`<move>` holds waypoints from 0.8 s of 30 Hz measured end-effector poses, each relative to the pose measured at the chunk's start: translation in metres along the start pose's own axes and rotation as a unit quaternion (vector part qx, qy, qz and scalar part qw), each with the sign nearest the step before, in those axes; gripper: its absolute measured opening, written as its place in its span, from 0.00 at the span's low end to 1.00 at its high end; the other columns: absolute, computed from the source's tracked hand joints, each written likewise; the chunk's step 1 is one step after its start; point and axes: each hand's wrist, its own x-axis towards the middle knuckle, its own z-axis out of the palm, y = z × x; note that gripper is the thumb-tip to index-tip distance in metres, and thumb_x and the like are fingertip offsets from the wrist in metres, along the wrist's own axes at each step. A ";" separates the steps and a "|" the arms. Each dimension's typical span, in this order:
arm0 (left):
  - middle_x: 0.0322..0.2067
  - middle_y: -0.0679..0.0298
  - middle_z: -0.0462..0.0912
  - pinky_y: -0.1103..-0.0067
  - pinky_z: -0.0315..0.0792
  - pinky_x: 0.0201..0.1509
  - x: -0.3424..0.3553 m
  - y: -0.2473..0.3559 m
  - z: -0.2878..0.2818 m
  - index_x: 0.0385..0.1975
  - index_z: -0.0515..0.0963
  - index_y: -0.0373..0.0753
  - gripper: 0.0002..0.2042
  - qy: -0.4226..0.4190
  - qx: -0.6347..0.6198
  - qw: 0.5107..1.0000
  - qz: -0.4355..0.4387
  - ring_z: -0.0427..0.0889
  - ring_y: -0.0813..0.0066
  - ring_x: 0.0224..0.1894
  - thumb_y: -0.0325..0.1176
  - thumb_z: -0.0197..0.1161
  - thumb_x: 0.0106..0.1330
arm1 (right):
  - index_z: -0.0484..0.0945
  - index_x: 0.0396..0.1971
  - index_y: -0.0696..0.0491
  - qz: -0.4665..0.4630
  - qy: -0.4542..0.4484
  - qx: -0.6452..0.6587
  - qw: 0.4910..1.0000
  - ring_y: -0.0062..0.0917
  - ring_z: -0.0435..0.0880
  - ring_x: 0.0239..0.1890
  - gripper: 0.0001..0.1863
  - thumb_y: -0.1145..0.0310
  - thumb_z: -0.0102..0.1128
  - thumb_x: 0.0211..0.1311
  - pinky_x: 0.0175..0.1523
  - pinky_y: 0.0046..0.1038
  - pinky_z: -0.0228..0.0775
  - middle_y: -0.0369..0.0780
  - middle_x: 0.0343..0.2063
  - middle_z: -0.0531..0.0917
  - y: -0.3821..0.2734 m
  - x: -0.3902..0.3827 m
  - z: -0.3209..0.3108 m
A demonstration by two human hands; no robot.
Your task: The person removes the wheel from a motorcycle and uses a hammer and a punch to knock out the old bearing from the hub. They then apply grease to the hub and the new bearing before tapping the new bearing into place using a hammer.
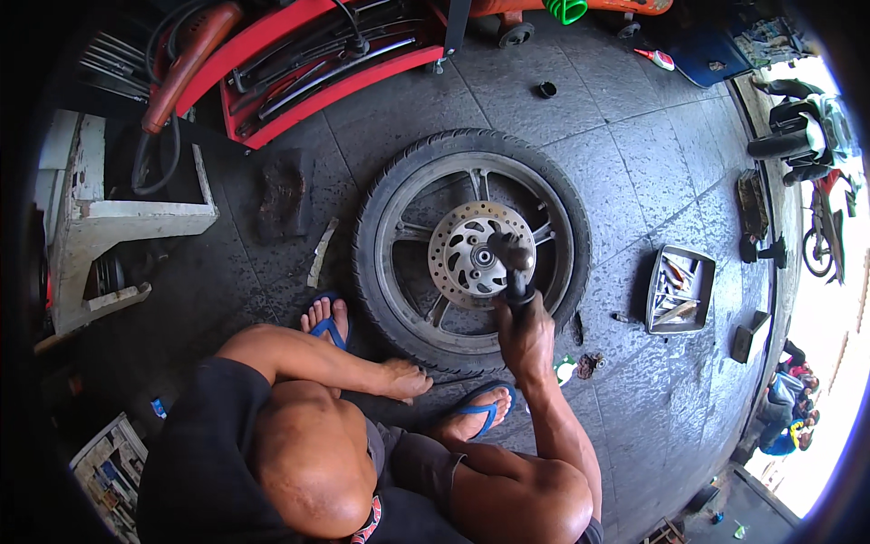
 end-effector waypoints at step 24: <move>0.34 0.51 0.83 0.59 0.77 0.41 -0.064 -0.010 -0.047 0.43 0.78 0.37 0.17 0.181 -0.280 0.942 0.031 0.84 0.46 0.37 0.32 0.67 0.52 | 0.73 0.40 0.60 0.002 -0.005 0.028 1.000 0.58 0.84 0.34 0.16 0.64 0.66 0.63 0.37 0.50 0.75 0.57 0.28 0.84 0.008 -0.002 0.010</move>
